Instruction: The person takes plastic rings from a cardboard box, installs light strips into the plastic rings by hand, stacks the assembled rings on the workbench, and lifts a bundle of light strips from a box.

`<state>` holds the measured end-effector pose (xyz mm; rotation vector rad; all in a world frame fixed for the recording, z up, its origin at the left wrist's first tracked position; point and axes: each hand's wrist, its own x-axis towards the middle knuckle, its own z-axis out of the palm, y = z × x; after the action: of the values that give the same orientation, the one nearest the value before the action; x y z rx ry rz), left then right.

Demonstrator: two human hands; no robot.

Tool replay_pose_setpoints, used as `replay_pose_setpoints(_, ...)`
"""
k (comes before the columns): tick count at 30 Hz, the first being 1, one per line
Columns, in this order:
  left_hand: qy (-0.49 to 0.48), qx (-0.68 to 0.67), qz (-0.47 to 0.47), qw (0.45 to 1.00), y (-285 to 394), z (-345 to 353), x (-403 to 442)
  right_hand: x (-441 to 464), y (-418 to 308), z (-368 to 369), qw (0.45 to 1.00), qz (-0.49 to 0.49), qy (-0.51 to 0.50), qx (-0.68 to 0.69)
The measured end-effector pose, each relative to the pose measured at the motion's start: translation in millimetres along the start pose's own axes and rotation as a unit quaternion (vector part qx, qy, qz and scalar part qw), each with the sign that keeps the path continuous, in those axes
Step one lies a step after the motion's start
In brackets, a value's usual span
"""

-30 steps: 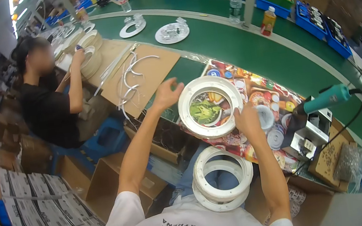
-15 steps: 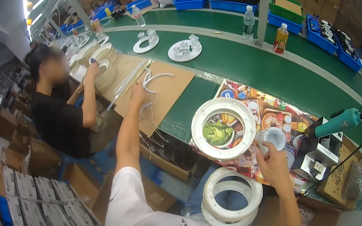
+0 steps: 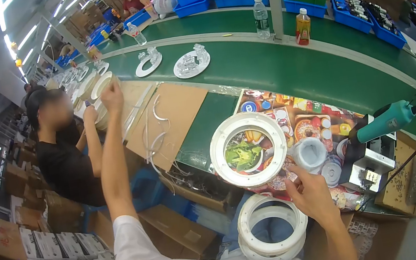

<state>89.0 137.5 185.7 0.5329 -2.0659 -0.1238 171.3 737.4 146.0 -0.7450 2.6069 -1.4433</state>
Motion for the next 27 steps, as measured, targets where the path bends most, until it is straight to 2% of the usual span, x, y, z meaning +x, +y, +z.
replay_pose_setpoints(2,0.072,-0.146,-0.011,0.987,22.6,-28.4,28.8,3.8,-5.8,3.7,1.000,-0.007,-0.008,0.011)
replay_pose_setpoints(3,0.072,-0.143,-0.009,0.987,29.0,-40.3,39.2,5.6,-9.0,5.3,1.000,-0.012,-0.014,0.018)
replay_pose_setpoints(4,0.030,-0.280,-0.071,0.957,34.8,-50.8,49.4,7.5,-11.6,6.8,1.000,-0.014,-0.013,0.021)
replay_pose_setpoints(5,-0.014,-0.411,-0.132,0.902,42.8,-62.3,57.1,9.4,-13.7,8.1,0.999,-0.014,-0.025,0.042)
replay_pose_setpoints(6,-0.014,-0.412,-0.129,0.902,51.6,-72.6,60.5,11.4,-16.2,9.4,0.997,-0.013,-0.037,0.063)
replay_pose_setpoints(8,-0.043,-0.557,-0.141,0.817,82.9,-93.9,58.0,19.3,-24.8,13.3,0.997,-0.051,-0.012,0.054)
replay_pose_setpoints(10,-0.069,-0.572,-0.155,0.803,119.3,-115.3,46.3,28.1,-37.3,18.3,0.992,-0.113,0.029,0.052)
replay_pose_setpoints(12,-0.107,-0.602,-0.178,0.771,156.7,-136.0,29.2,45.9,-49.4,25.3,0.962,-0.248,0.107,0.032)
replay_pose_setpoints(13,-0.119,-0.606,-0.178,0.766,173.1,-143.6,19.4,52.5,-62.4,23.2,0.970,-0.228,0.078,0.026)
replay_pose_setpoints(16,-0.176,-0.638,-0.152,0.734,215.0,-164.7,-7.5,85.0,-80.9,46.2,0.955,-0.266,0.123,0.056)
replay_pose_setpoints(18,-0.252,-0.681,-0.185,0.663,239.6,-175.6,-24.3,103.4,-88.0,63.8,0.961,-0.225,0.148,0.065)
replay_pose_setpoints(20,-0.261,-0.691,-0.180,0.649,257.0,-180.3,-43.6,110.6,-88.0,61.0,0.964,-0.188,0.172,0.075)
replay_pose_setpoints(23,-0.267,-0.707,-0.190,0.627,274.2,-194.1,-72.3,118.6,-85.0,50.5,0.976,-0.162,0.121,0.081)
replay_pose_setpoints(25,-0.302,-0.735,-0.124,0.594,283.1,-205.1,-95.7,124.1,-78.4,41.7,0.991,-0.116,0.061,-0.022)
replay_pose_setpoints(26,-0.309,-0.728,-0.101,0.604,292.9,-209.6,-113.5,122.1,-75.9,39.5,0.992,-0.113,0.058,-0.026)
replay_pose_setpoints(27,-0.313,-0.721,-0.077,0.613,303.6,-215.2,-130.1,121.3,-75.1,36.6,0.986,-0.104,0.018,0.129)
